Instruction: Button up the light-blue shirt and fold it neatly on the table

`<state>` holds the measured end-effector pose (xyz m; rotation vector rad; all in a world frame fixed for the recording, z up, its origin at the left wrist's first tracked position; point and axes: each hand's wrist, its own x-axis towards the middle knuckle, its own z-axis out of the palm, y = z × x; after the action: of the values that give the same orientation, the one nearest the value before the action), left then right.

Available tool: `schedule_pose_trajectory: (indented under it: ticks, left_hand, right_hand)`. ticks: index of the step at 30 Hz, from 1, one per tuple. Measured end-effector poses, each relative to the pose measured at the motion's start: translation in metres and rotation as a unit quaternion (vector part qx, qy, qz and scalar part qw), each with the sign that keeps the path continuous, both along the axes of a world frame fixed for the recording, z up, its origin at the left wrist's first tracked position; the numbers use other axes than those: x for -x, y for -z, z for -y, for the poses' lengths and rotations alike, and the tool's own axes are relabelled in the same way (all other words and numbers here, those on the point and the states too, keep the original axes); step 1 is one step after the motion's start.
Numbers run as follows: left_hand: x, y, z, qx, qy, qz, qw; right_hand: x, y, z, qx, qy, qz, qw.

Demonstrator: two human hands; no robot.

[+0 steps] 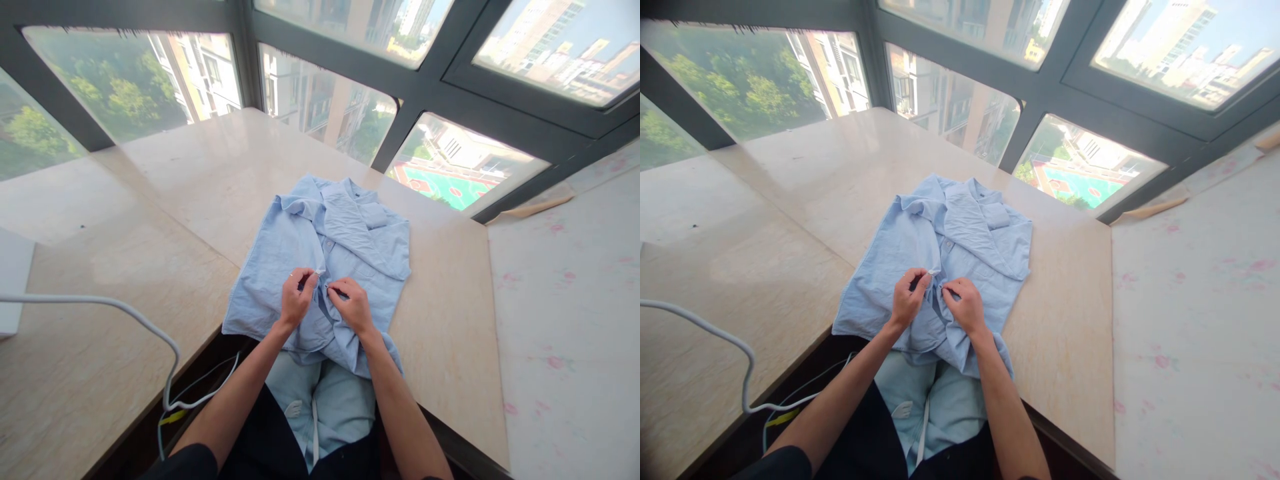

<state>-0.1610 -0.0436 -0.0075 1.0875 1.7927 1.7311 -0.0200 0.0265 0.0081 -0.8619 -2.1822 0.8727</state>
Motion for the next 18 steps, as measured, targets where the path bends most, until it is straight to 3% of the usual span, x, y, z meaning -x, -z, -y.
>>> schedule_pose_trajectory:
  ticks: [5,9,12,15,18]
  left_hand:
    - [0.011,0.0,0.008,-0.019,-0.027,0.133,0.991]
    - [0.019,-0.007,0.018,-0.008,-0.019,0.159,0.987]
    - [0.025,-0.015,0.027,0.031,0.016,0.115,0.993]
    - [0.028,-0.023,0.034,0.086,0.068,0.009,0.994]
    - [0.029,-0.034,0.033,0.096,0.095,-0.105,0.985]
  right_hand:
    - [-0.014,-0.009,-0.001,0.015,0.055,-0.078,0.995]
    - [-0.026,-0.013,-0.004,0.032,0.084,-0.106,0.99]
    - [-0.033,-0.015,-0.004,0.041,0.074,-0.117,0.989]
    - [-0.038,-0.018,-0.002,0.039,0.042,-0.112,0.992]
    - [-0.043,-0.022,-0.001,0.044,-0.003,-0.086,0.995]
